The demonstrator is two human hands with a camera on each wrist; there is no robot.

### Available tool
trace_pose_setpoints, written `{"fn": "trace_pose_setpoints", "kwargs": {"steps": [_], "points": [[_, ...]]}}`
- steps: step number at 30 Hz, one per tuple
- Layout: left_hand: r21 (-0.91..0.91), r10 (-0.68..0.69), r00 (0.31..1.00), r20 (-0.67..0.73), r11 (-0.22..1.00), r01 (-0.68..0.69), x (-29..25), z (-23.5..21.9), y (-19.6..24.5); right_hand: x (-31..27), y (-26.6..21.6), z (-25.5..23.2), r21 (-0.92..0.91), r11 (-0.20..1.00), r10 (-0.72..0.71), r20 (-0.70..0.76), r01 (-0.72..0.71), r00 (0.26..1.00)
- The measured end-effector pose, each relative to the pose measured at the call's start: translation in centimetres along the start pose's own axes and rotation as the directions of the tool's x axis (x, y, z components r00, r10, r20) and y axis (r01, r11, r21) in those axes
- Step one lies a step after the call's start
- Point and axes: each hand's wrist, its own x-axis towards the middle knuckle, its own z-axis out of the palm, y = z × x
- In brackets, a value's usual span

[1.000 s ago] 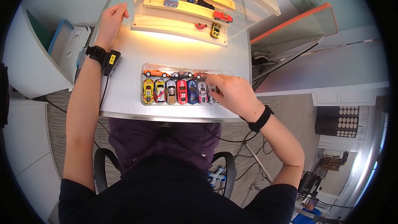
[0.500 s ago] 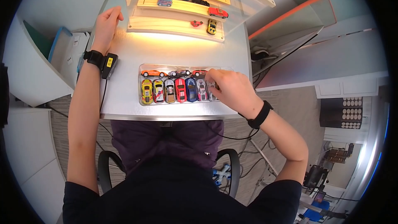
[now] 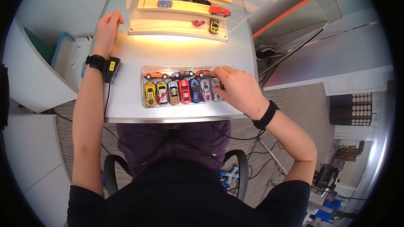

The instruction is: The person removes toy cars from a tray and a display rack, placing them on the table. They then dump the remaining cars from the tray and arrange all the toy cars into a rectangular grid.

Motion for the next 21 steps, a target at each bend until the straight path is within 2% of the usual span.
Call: {"fn": "trace_pose_setpoints", "kwargs": {"steps": [5, 9, 12, 13, 16, 17, 20, 21], "points": [[0.027, 0.008, 1.000, -0.003, 1.000, -0.008, 0.5, -0.3, -0.5, -0.1, 0.0, -0.4, 0.081, 0.996, -0.035, -0.011, 0.035, 0.999], [-0.001, -0.024, 1.000, 0.011, 1.000, 0.024, 0.7, -0.4, -0.8, 0.1, 0.3, -0.9, 0.063, 0.996, -0.061, -0.119, 0.069, 0.991], [-0.038, -0.034, 0.999, 0.015, 0.999, 0.034, 0.4, -0.1, -0.4, 1.1, 0.0, -3.4, 0.058, 0.998, -0.011, -0.088, 0.016, 0.996], [-0.040, -0.044, 0.999, 0.005, 0.998, 0.044, 0.1, 0.1, -0.3, 1.8, 0.4, -3.9, 0.098, 0.994, -0.037, -0.139, 0.051, 0.990], [-0.025, -0.020, 1.000, -0.008, 1.000, 0.020, 0.0, -0.1, -0.2, 4.6, 0.9, -5.6, 0.112, 0.993, -0.001, -0.238, 0.028, 0.971], [-0.021, -0.004, 1.000, 0.000, 1.000, 0.004, 0.1, 0.0, -0.3, 5.6, 1.1, -6.1, 0.169, 0.984, 0.090, -0.205, -0.056, 0.975], [-0.047, -0.025, 0.999, 0.021, 0.999, 0.026, 0.1, -0.1, -0.1, 10.0, 3.9, -4.8, 0.016, 0.998, -0.050, -0.439, 0.063, 0.897], [-0.041, -0.021, 1.000, 0.018, 0.999, 0.022, 0.0, -0.1, -0.1, 11.3, 4.2, -4.7, -0.002, 0.998, -0.060, -0.464, 0.067, 0.884]]}}
